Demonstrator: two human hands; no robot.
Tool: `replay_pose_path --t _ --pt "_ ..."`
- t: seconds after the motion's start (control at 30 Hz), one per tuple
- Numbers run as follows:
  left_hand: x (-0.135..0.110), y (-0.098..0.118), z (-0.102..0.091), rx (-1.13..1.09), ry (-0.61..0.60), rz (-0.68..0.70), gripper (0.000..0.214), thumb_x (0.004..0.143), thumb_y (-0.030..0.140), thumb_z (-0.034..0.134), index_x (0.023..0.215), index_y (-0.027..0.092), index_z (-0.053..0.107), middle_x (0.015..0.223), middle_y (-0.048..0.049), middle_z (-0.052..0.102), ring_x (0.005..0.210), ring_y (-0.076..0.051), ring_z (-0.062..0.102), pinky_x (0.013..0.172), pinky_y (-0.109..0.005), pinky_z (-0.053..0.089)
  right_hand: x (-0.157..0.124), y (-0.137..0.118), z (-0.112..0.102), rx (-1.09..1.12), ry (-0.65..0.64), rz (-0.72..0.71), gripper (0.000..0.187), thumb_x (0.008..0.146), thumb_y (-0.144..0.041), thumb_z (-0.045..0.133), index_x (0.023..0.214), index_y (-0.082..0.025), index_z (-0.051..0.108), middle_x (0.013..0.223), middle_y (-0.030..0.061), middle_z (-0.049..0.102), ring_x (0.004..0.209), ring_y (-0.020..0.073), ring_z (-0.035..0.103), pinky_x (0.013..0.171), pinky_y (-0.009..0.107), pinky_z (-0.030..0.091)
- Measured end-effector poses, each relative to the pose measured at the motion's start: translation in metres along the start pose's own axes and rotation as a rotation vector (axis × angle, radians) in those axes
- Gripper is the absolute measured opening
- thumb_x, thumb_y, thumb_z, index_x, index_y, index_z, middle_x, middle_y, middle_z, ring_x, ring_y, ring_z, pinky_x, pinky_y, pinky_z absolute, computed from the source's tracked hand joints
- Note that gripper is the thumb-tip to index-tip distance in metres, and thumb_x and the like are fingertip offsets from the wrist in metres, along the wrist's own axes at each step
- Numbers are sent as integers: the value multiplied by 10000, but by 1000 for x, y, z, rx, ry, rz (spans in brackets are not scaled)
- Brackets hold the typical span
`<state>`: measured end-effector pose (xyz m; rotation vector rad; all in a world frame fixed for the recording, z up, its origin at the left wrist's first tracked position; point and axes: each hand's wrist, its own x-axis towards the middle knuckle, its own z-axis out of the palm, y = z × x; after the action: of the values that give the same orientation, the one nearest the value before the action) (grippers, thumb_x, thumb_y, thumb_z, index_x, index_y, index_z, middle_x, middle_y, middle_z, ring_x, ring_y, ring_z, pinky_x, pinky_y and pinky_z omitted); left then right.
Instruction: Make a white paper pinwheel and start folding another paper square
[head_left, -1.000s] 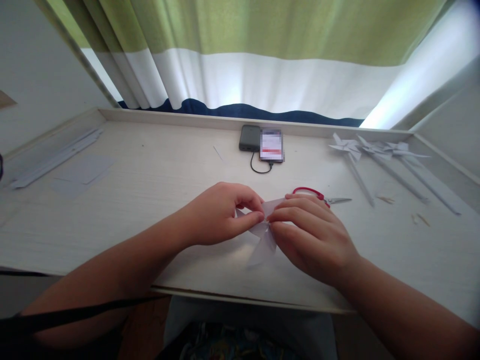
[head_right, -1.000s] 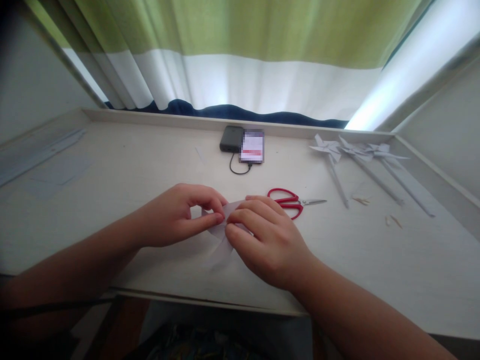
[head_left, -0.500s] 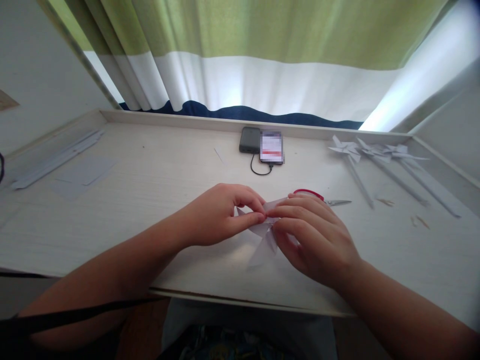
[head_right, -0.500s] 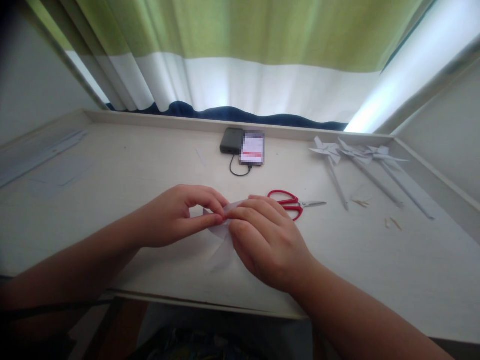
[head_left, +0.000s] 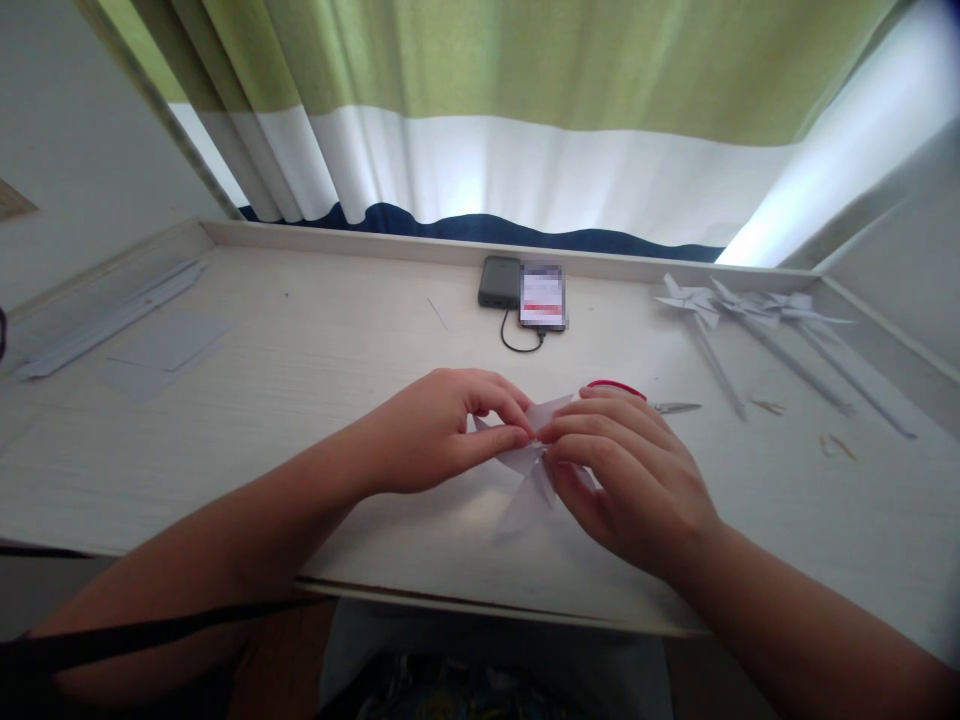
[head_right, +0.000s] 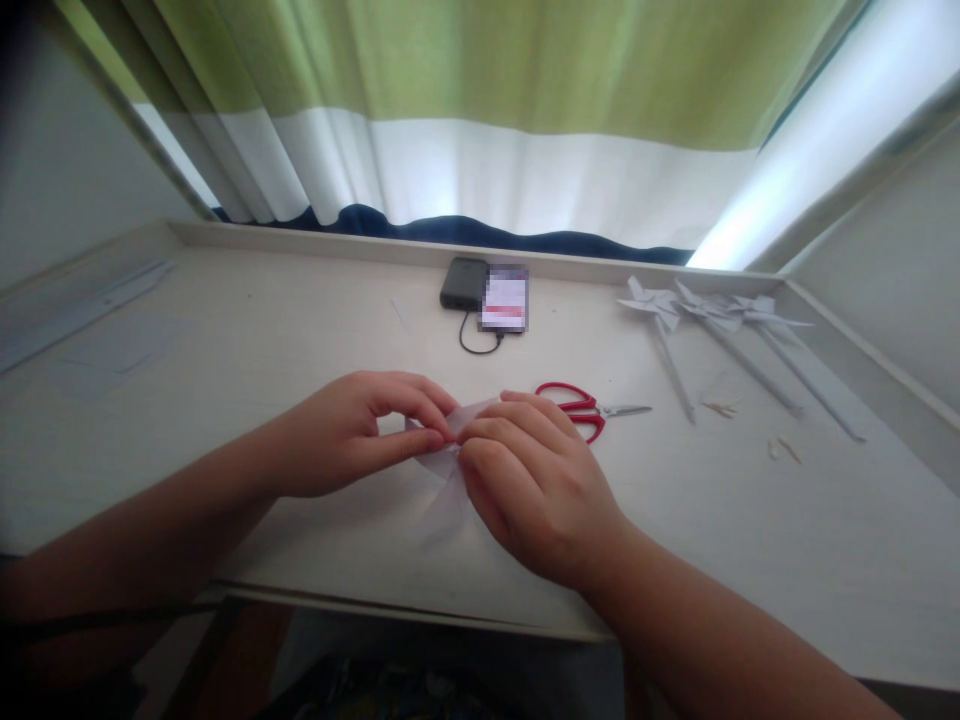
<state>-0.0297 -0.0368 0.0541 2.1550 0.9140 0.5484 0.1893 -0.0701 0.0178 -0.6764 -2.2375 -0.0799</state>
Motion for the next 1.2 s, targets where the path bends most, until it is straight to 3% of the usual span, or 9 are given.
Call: replay_pose_path --t 0.6,0.93,1.2 --pt "-1 0 1 103 14 56 173 865 221 567 920 217 731 1142 -29 674 1023 -179 621 953 -337 475 1 -1 2 -38 -25 -82 147 767 -44 690 868 -128 625 936 69 713 931 202 636 958 434 489" --pt "-4 6 3 339 -3 137 131 775 207 581 874 179 662 1133 -60 642 966 -210 611 866 -343 493 1 -3 5 -52 -34 -80 126 784 -51 671 859 -136 614 913 67 706 911 194 633 941 422 490" --pt "-2 3 6 349 -14 147 89 794 189 565 822 165 646 1082 -57 652 913 -188 613 827 -313 498 2 -5 6 -44 -30 -65 125 776 -46 679 845 -128 613 897 60 702 911 193 629 933 420 492"
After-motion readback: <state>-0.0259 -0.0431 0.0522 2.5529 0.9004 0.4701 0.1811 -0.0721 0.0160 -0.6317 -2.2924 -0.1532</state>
